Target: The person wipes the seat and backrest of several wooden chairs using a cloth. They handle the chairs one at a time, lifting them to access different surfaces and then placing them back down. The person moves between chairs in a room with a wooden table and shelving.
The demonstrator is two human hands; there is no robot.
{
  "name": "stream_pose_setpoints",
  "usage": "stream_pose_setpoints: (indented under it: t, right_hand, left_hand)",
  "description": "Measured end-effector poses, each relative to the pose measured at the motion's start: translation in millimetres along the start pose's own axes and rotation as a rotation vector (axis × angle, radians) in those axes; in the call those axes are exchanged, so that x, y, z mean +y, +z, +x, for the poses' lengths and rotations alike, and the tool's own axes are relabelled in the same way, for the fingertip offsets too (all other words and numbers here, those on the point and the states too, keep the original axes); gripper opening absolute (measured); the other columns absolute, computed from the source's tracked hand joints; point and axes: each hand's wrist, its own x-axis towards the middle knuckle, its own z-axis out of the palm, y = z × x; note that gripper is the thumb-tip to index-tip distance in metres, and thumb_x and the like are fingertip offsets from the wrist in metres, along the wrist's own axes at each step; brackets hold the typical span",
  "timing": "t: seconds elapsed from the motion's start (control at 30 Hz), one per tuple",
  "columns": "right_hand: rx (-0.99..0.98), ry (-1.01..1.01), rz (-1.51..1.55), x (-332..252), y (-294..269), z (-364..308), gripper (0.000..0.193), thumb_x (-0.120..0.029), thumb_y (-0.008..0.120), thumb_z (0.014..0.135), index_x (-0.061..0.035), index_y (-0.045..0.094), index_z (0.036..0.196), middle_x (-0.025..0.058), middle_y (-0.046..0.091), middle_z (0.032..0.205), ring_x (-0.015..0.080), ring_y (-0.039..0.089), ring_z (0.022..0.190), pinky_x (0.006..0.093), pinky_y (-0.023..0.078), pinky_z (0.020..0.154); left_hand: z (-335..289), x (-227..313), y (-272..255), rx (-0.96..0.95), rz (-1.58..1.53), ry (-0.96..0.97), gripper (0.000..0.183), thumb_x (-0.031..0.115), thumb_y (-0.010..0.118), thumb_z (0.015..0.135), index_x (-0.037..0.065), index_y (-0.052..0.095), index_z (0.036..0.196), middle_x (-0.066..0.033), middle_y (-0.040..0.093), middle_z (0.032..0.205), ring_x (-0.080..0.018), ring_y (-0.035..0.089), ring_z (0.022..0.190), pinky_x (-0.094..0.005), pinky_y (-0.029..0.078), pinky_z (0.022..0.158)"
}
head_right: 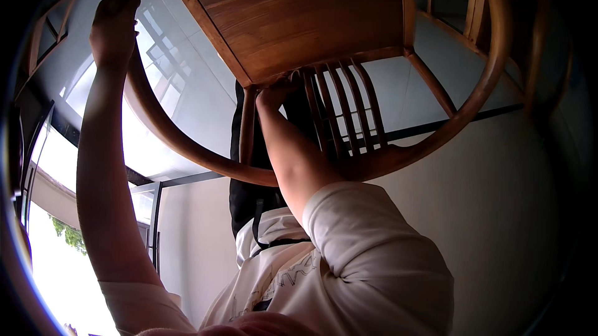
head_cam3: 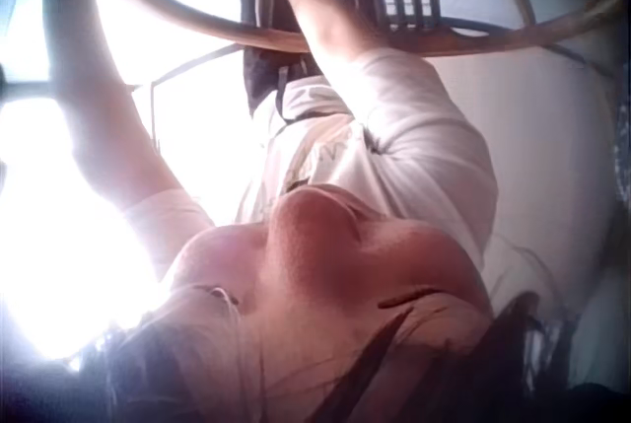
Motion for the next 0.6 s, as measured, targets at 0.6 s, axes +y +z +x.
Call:
stream_pose_setpoints:
  t: [0.6]
  right_hand:
    - [-0.635, -0.446, -1.467, -267, -64, 158, 0.040, -0.032, 0.054, 0.101, 0.0047, 0.068, 0.109, 0.0199, 0.070, 0.120, 0.0321, 0.069, 0.107, 0.0402, 0.055, 0.093]
  left_hand:
    - [-1, 14, 11, -0.117, -0.007, -0.083, 0.067, 0.063, 0.068, 0.083, 0.008, 0.069, 0.122, -0.0132, 0.076, 0.088, -0.0276, 0.075, 0.091, -0.0391, 0.055, 0.089]
